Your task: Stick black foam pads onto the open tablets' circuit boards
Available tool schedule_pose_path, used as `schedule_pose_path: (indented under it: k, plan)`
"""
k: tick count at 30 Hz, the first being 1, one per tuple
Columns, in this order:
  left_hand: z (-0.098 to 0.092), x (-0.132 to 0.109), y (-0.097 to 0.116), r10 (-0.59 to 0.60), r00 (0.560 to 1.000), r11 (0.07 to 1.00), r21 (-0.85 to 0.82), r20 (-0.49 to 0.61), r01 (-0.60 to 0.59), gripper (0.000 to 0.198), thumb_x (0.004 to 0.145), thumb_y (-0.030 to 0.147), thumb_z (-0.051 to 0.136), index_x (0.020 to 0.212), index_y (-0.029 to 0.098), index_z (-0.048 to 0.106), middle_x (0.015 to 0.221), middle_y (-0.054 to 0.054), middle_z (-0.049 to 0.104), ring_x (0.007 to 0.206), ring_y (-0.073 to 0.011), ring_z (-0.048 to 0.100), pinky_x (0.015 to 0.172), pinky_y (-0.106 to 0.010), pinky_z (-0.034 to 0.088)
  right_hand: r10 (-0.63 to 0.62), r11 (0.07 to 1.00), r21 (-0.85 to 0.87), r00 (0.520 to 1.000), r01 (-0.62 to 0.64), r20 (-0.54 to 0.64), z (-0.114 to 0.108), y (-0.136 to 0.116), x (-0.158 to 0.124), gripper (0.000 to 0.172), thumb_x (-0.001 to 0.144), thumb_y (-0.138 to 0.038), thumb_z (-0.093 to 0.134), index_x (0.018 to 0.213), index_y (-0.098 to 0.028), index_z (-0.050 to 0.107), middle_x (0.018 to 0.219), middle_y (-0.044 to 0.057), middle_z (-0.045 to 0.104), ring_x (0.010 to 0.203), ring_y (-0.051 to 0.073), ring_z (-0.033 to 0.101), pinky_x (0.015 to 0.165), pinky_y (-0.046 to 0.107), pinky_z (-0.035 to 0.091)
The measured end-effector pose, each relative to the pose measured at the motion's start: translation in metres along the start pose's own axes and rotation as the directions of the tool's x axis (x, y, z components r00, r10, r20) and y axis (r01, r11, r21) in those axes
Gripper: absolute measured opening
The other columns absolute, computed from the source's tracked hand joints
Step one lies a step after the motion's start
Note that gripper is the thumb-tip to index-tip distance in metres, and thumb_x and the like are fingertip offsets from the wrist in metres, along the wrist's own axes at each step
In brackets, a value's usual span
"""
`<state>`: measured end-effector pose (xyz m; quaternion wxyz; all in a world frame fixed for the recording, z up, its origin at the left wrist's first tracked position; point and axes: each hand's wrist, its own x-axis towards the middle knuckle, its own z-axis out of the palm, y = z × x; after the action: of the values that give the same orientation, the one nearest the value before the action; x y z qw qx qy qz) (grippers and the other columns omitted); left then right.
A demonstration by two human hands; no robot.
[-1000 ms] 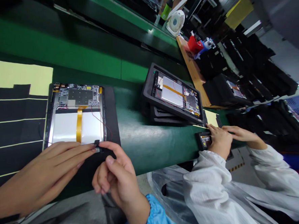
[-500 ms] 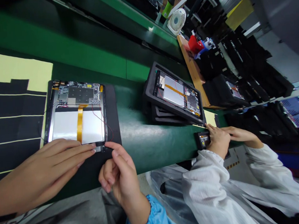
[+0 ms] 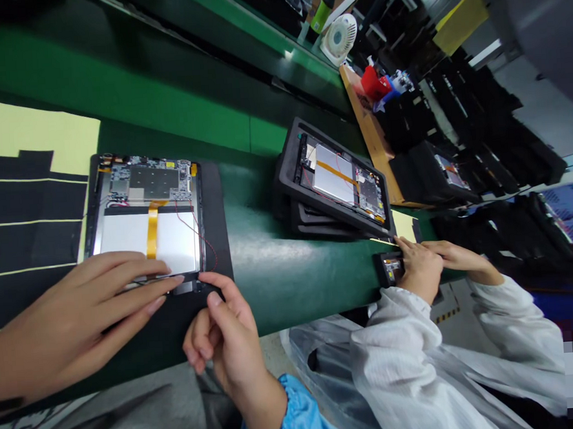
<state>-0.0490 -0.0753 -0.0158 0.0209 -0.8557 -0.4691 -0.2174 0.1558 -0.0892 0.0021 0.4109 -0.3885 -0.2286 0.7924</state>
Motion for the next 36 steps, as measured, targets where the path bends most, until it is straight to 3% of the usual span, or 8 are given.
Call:
schedule_pose_path:
  k: [7, 12, 15, 20, 25, 29, 33, 36]
  plan:
    - [0.005, 0.013, -0.023, 0.160, 0.987, 0.984, 0.086, -0.007, -0.159, 0.056, 0.107, 0.053, 0.023, 0.112, 0.043, 0.078, 0.116, 0.008, 0.073, 0.106, -0.0161, 0.067, 0.084, -0.037, 0.055, -0.021, 1.000, 0.016, 0.999, 0.021, -0.024, -0.001, 0.000, -0.001, 0.033, 0.100, -0.040, 0.065, 0.124, -0.018, 0.064, 0.043, -0.012, 0.046, 0.034, 0.007, 0.039, 0.039, 0.016, 0.033]
    - [-0.003, 0.027, -0.034, 0.350, 0.936, 0.930, 0.124, -0.020, -0.345, 0.057, 0.107, 0.048, 0.023, 0.104, 0.041, 0.079, 0.107, 0.011, 0.075, 0.102, -0.0110, 0.068, 0.089, -0.035, 0.053, -0.038, 0.999, -0.008, 0.998, 0.037, -0.046, -0.002, 0.002, -0.002, 0.035, 0.099, -0.042, 0.066, 0.122, -0.016, 0.065, 0.042, -0.011, 0.046, 0.033, 0.007, 0.039, 0.038, 0.016, 0.033]
    - [-0.007, 0.039, -0.034, 0.405, 0.914, 0.910, 0.108, -0.029, -0.400, 0.057, 0.106, 0.048, 0.023, 0.099, 0.041, 0.080, 0.103, 0.013, 0.075, 0.100, -0.0099, 0.068, 0.092, -0.036, 0.051, -0.039, 0.999, -0.031, 0.998, 0.037, -0.053, -0.002, 0.003, -0.002, 0.040, 0.099, -0.045, 0.066, 0.124, -0.015, 0.064, 0.041, -0.011, 0.047, 0.034, 0.008, 0.040, 0.037, 0.015, 0.032]
    - [-0.003, 0.051, -0.038, 0.449, 0.894, 0.891, 0.072, 0.015, -0.449, 0.049, 0.102, 0.055, 0.032, 0.109, 0.039, 0.078, 0.103, 0.012, 0.074, 0.099, -0.0114, 0.068, 0.089, -0.035, 0.052, -0.034, 0.999, -0.043, 0.997, 0.031, -0.064, -0.002, 0.005, -0.003, 0.045, 0.098, -0.048, 0.067, 0.127, -0.014, 0.062, 0.042, -0.011, 0.047, 0.035, 0.009, 0.042, 0.036, 0.015, 0.033]
    - [-0.003, 0.063, -0.044, 0.568, 0.818, 0.808, 0.127, 0.095, -0.576, 0.047, 0.098, 0.054, 0.034, 0.107, 0.037, 0.077, 0.099, 0.011, 0.075, 0.100, -0.0129, 0.068, 0.087, -0.036, 0.054, -0.024, 0.999, -0.034, 0.997, 0.021, -0.069, -0.002, 0.005, -0.005, 0.049, 0.096, -0.049, 0.069, 0.129, -0.014, 0.060, 0.043, -0.011, 0.048, 0.036, 0.008, 0.042, 0.036, 0.014, 0.034]
    - [-0.006, 0.066, -0.044, 0.660, 0.749, 0.737, 0.146, 0.055, -0.660, 0.039, 0.091, 0.049, 0.042, 0.102, 0.038, 0.077, 0.101, 0.013, 0.075, 0.101, -0.0117, 0.068, 0.090, -0.035, 0.052, 0.002, 0.998, -0.062, 0.996, -0.007, -0.085, -0.003, 0.003, -0.006, 0.055, 0.094, -0.053, 0.070, 0.132, -0.014, 0.059, 0.044, -0.011, 0.047, 0.038, 0.009, 0.043, 0.035, 0.015, 0.035]
    - [-0.007, 0.064, -0.044, 0.712, 0.696, 0.672, 0.195, 0.094, -0.714, 0.037, 0.081, 0.047, 0.051, 0.103, 0.036, 0.079, 0.106, 0.012, 0.077, 0.112, -0.0152, 0.067, 0.095, -0.037, 0.051, -0.002, 0.957, -0.289, 0.994, -0.031, -0.111, -0.007, -0.003, -0.003, 0.052, 0.097, -0.054, 0.064, 0.128, -0.012, 0.064, 0.042, -0.011, 0.046, 0.037, 0.010, 0.044, 0.039, 0.018, 0.039]
    - [-0.007, 0.063, -0.044, 0.725, 0.668, 0.644, 0.181, 0.165, -0.743, 0.039, 0.081, 0.047, 0.051, 0.107, 0.035, 0.078, 0.107, 0.011, 0.077, 0.109, -0.0154, 0.068, 0.097, -0.039, 0.050, -0.154, 0.777, -0.629, 0.977, 0.028, -0.146, -0.011, -0.020, 0.007, 0.040, 0.099, -0.047, 0.060, 0.117, -0.013, 0.072, 0.048, -0.007, 0.052, 0.042, 0.010, 0.048, 0.047, 0.021, 0.042]
